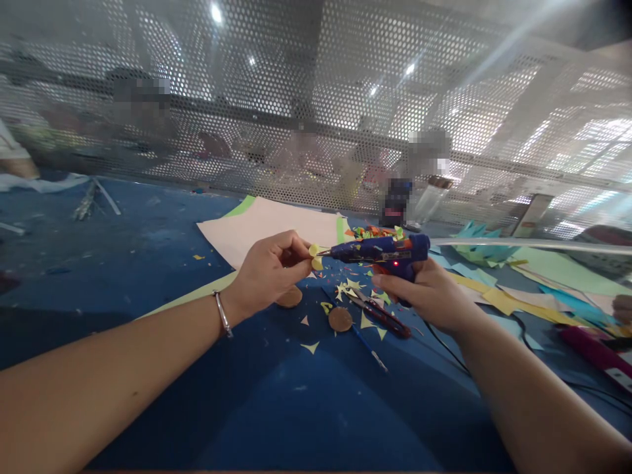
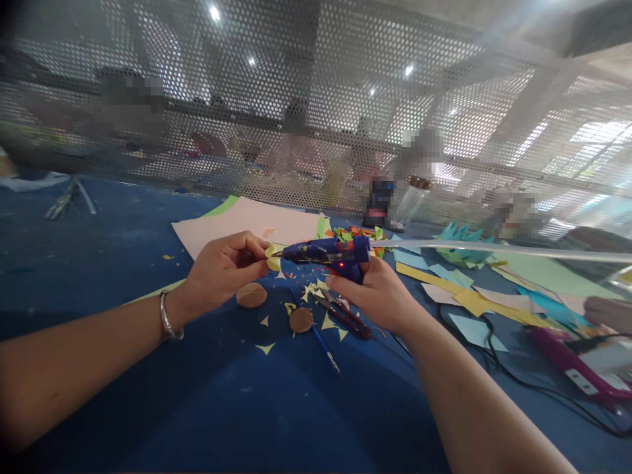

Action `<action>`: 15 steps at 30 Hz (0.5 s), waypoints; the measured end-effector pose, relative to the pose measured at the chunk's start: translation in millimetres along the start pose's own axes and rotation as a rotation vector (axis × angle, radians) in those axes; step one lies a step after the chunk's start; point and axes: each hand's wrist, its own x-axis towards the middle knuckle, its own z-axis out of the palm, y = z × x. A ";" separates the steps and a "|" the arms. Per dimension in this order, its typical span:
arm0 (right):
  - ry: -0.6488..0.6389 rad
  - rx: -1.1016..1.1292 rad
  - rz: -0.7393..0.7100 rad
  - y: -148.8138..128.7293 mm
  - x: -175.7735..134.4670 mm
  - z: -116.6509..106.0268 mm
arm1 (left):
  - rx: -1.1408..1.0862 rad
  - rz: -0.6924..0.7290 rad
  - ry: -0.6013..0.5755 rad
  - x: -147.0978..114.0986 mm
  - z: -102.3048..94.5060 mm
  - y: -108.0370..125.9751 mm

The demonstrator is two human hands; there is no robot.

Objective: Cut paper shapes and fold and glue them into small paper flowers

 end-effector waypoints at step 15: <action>0.001 -0.034 -0.003 -0.8 0.7 -0.1 | -0.018 -0.005 -0.005 0.8 0.1 -0.9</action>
